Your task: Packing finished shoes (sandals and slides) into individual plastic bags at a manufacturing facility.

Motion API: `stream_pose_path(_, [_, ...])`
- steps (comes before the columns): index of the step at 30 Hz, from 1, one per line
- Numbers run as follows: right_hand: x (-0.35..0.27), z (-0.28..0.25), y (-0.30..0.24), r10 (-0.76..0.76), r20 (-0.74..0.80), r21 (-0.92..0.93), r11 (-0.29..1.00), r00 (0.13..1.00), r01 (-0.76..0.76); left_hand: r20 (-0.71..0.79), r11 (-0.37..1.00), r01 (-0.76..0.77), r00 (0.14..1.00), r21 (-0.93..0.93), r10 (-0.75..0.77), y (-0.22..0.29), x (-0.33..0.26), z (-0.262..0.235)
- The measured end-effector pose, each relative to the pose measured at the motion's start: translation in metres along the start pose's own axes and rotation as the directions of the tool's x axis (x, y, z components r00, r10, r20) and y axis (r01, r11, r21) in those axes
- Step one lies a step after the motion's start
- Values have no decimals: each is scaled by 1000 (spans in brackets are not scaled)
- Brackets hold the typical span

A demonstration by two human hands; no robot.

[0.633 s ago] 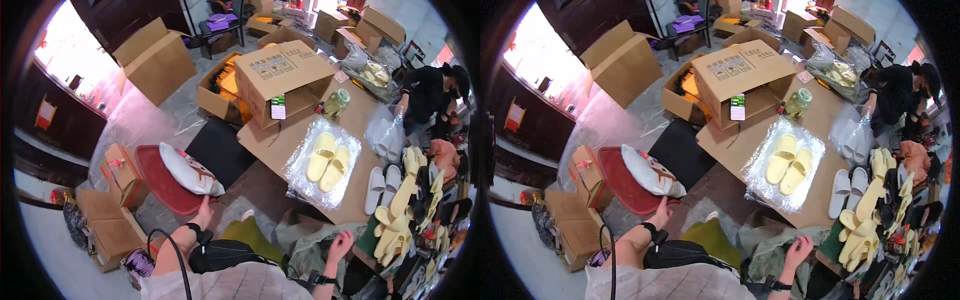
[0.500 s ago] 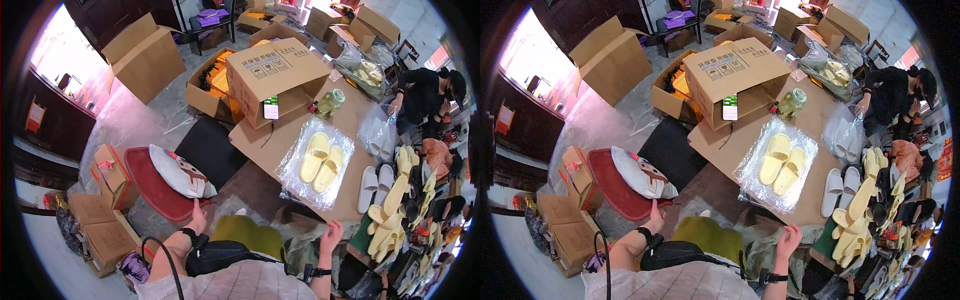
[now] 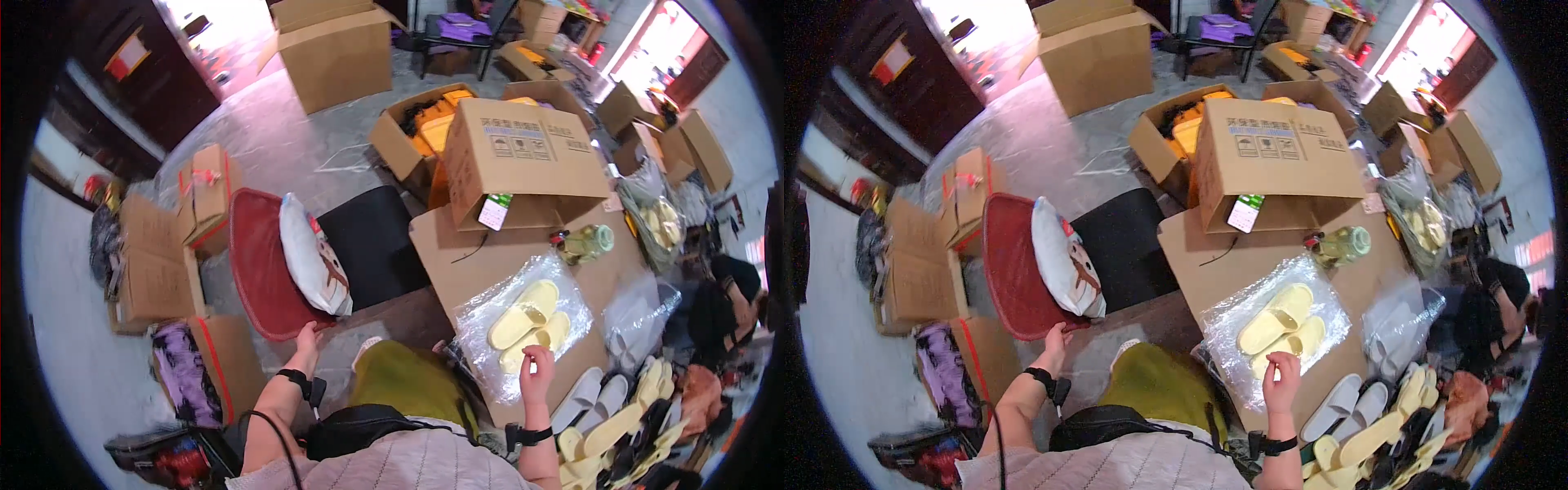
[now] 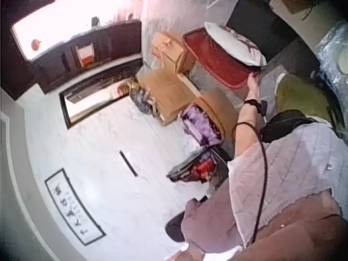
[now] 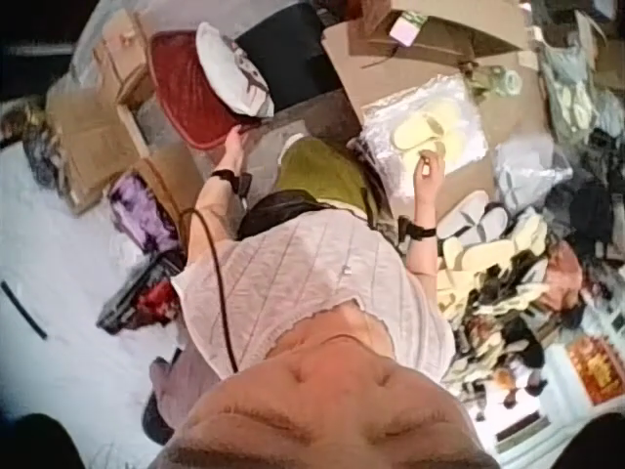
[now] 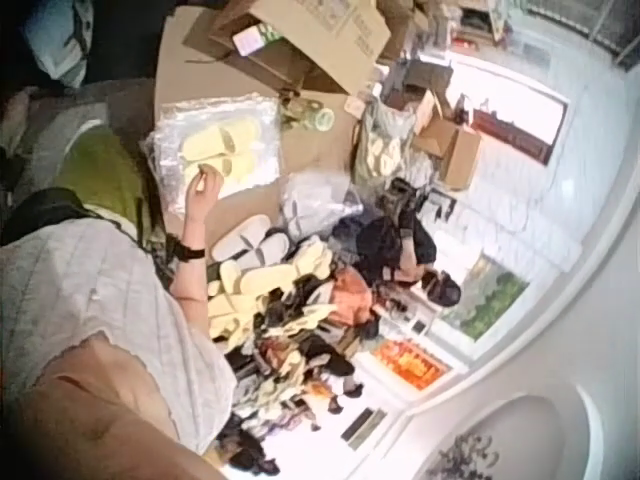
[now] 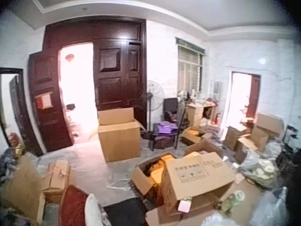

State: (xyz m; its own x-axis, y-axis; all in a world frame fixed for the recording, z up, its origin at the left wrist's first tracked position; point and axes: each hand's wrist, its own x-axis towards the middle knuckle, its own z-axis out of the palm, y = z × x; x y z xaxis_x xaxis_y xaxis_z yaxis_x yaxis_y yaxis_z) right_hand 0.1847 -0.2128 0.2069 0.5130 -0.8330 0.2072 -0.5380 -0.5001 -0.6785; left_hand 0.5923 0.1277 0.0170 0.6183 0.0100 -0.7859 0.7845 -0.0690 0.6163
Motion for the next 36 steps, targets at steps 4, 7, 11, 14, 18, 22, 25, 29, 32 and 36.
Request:
stream_pose_path(4, [23, -12, 10, -142, 121, -8, 990, 982, 144, 15, 999, 5, 1000, 37, -5, -21, -21, -70])
stream_pose_path(7, [21, -6, 24, -144, 134, -5, 989, 980, 146, 44, 997, 29, 999, 70, -32, -39, -47, -104])
stream_pose_path(11, [-1, 20, 23, -72, 192, 71, 996, 979, 59, -11, 989, 72, 997, 127, -71, -74, -71, -163])
stream_pose_path(14, [-36, 70, 16, 15, 353, 241, 965, 936, -106, 7, 989, 26, 1000, 149, -27, -113, -90, -217])
stream_pose_path(18, [-77, 148, 2, -154, 725, 184, 983, 671, 27, -22, 933, 210, 977, 292, -213, -133, -140, -232])
stream_pose_path(22, [-120, 230, -30, 122, 975, 7, 824, 188, -566, 2, 893, 169, 982, 417, -187, -150, -146, -267])
stream_pose_path(25, [-139, 284, -15, 136, 966, -50, 934, 222, -355, -36, 937, 208, 978, 282, -206, -148, -152, -255])
stream_pose_path(29, [-155, 305, -26, -10, 983, 113, 819, 184, -563, -15, 557, 462, 779, 690, -627, -115, -177, -233])
stream_pose_path(32, [-140, 286, -60, -204, 977, 184, 682, 57, -708, 398, 482, -232, 875, 845, -275, -63, -198, -158])
stream_pose_path(36, [-132, 280, -104, -463, 886, 294, 564, 0, -772, 718, -129, -787, 466, 603, 516, 33, -236, -45])
